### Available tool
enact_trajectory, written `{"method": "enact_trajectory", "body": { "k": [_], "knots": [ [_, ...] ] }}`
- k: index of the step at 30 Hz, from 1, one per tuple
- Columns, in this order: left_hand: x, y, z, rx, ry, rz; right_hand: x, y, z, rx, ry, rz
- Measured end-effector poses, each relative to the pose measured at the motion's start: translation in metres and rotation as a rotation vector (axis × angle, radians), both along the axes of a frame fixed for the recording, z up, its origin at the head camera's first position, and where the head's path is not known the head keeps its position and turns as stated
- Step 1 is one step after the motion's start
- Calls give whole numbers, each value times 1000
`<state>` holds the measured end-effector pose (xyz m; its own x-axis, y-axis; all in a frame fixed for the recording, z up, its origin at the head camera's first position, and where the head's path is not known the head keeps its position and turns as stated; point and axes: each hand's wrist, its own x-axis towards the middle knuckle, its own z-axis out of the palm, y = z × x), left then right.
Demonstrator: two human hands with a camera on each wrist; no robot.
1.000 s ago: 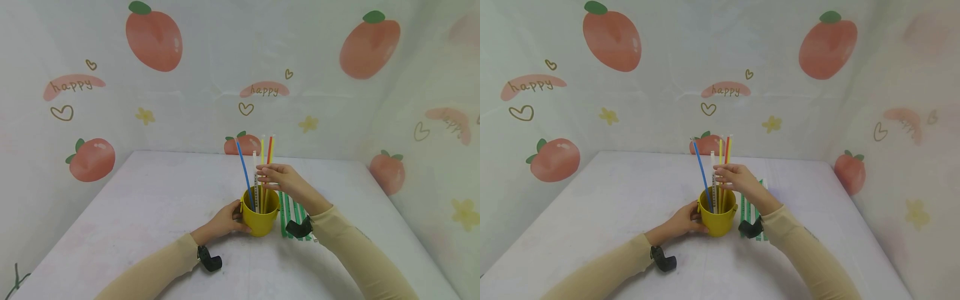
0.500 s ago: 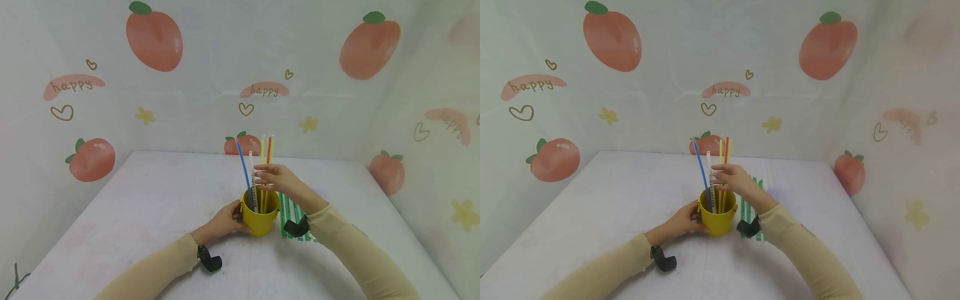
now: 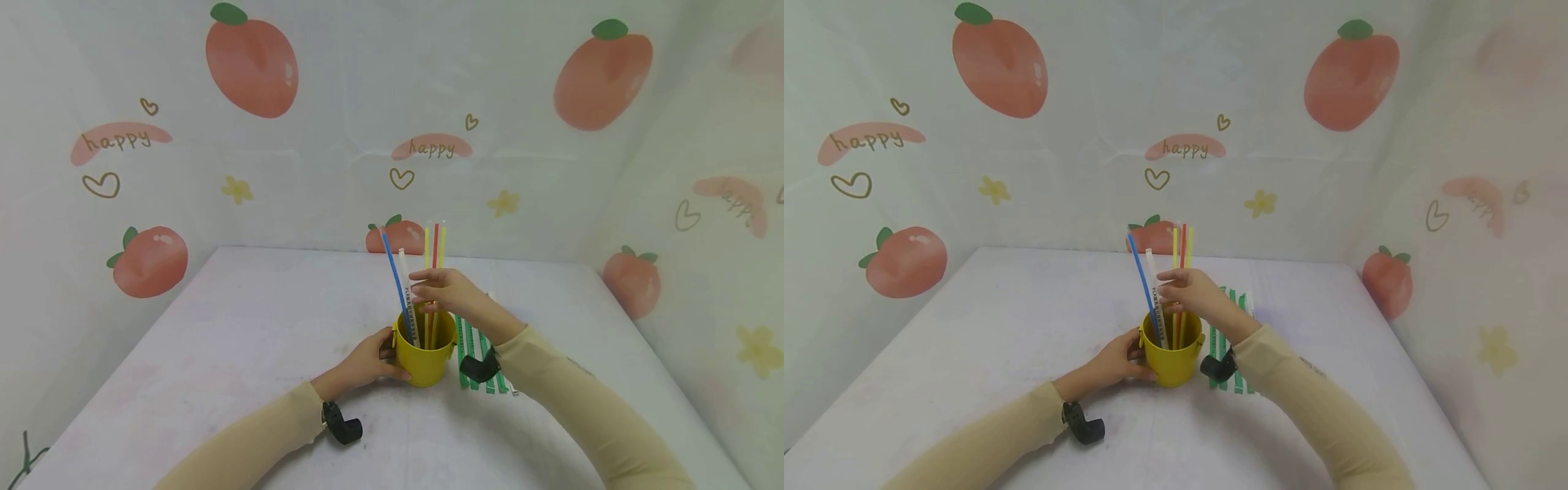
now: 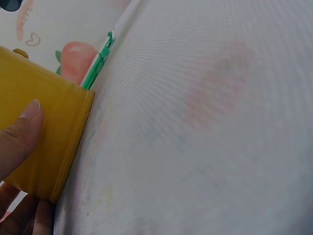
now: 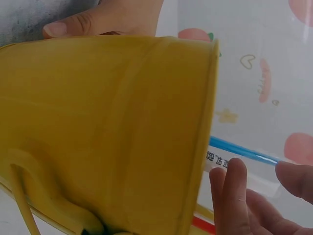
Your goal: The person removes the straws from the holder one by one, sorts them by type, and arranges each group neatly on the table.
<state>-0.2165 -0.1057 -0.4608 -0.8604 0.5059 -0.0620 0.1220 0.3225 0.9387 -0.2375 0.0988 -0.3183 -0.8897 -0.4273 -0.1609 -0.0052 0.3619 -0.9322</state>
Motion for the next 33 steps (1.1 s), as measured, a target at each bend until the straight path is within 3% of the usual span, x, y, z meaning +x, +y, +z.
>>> {"method": "enact_trajectory", "body": {
  "k": [23, 33],
  "knots": [
    [1, -1, 1, 11, 12, -15, -6, -14, -2, 106, 47, 21],
    [1, 0, 2, 17, -7, -17, -7, -16, -6, 115, 39, -8]
  ]
}}
